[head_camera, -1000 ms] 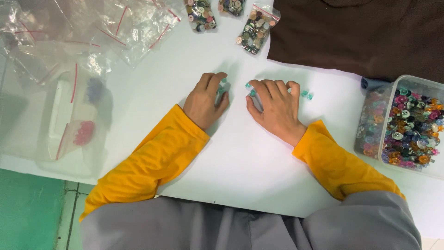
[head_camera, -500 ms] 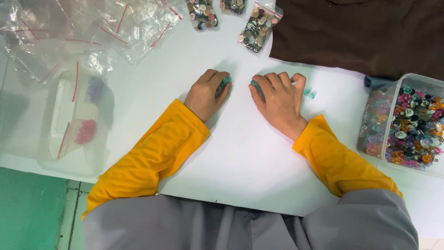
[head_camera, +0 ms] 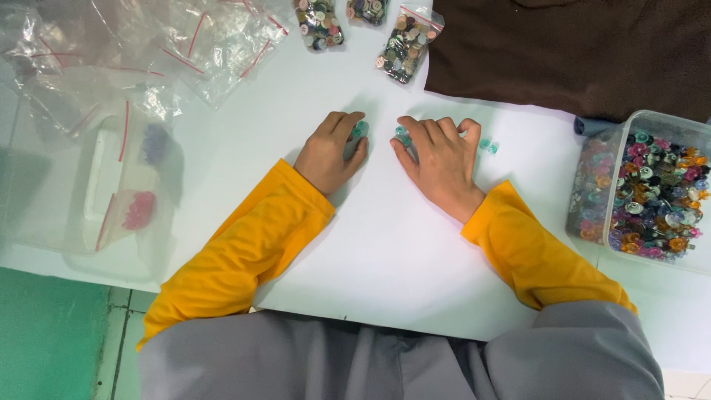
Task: Sorting colorful buttons from a container and placing them into small plastic bags
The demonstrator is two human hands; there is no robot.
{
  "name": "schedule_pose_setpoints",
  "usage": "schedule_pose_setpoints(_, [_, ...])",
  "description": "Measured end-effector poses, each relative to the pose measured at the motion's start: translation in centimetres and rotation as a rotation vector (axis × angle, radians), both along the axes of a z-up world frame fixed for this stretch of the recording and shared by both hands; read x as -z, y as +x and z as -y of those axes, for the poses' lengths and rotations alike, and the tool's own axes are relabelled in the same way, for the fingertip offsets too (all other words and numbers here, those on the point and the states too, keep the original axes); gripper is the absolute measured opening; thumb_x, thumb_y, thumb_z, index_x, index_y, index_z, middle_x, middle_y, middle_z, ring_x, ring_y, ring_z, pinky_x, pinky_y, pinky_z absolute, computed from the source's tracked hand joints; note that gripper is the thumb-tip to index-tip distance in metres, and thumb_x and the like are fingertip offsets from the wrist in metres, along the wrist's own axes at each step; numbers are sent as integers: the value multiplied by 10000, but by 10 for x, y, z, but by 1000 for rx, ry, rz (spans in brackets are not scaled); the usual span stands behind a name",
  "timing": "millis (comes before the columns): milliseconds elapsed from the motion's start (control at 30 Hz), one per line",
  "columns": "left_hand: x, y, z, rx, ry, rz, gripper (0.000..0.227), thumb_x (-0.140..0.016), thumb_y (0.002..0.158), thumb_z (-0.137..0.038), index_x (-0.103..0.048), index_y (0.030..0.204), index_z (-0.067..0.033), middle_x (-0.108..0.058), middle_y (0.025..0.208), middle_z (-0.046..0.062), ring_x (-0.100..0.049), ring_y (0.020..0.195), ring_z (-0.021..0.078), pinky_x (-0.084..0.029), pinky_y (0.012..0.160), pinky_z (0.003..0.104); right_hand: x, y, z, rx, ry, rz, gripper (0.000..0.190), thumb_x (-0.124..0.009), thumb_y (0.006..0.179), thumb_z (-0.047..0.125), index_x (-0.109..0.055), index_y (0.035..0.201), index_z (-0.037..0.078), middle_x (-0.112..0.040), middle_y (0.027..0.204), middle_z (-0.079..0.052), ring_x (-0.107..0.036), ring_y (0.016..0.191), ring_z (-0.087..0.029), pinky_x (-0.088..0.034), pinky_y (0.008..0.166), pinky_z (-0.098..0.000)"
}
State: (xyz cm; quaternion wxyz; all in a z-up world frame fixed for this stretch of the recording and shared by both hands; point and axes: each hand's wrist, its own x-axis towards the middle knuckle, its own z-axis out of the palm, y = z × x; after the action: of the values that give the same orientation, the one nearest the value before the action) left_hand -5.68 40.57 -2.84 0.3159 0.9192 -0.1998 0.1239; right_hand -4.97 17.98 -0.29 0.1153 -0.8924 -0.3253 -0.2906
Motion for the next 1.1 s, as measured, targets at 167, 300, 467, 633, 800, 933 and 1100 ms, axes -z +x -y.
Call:
schedule_pose_setpoints(167, [1,-2,1,-5,-16,12,343,-693,960,-104,-637,1279,10,-643,1056,158,-728,897,255,-643,804,308,-2,-2,0,18,21,17,293,-805,960,268,-700,1177,101,-616,800,-5,-599,787,-200,-293,816,-424])
schedule_pose_setpoints(300, [6,-2,0,-2,-1,32,370,-710,948,-135,-629,1286,-8,-633,1058,149,-724,884,249,-642,805,317,-6,-6,2,23,41,16,314,-818,957,295,-697,1172,101,-620,818,-4,-597,791,-203,-294,821,-430])
schedule_pose_setpoints(467, [-6,-6,0,3,-37,80,403,-729,937,-128,-609,1303,-7,-607,1073,174,-707,916,310,-631,826,375,-21,-10,14,24,59,12,293,-808,974,294,-702,1165,98,-619,841,-3,-589,800,-214,-307,829,-424])
schedule_pose_setpoints(633, [-74,-12,8,29,-241,202,336,-747,928,-98,-658,1246,-39,-619,1032,144,-665,820,292,-588,773,411,-69,-24,51,59,116,29,174,-819,988,227,-749,1122,138,-632,861,10,-604,823,-224,-339,868,-409])
schedule_pose_setpoints(800, [-167,-19,40,329,-338,273,192,-690,1018,-77,-641,1186,0,-610,1144,182,-594,853,255,-558,827,366,-119,-59,119,211,34,-98,81,-783,1102,180,-788,1160,123,-709,980,16,-602,857,-257,-345,843,-396])
schedule_pose_setpoints(933, [-179,-12,112,508,-284,292,197,-708,999,-96,-633,1162,-14,-651,1121,157,-658,1031,331,-532,916,442,-127,-80,181,302,-1,-102,87,-852,1092,174,-825,1136,105,-698,909,35,-634,844,-214,-432,858,-397])
schedule_pose_setpoints(1100, [-119,5,251,639,91,135,349,-784,816,-336,-638,1029,-102,-623,971,119,-629,858,355,-510,754,517,-130,-91,249,419,-77,-334,242,-824,1066,247,-779,1216,63,-767,1080,-77,-681,941,-275,-528,753,-423])
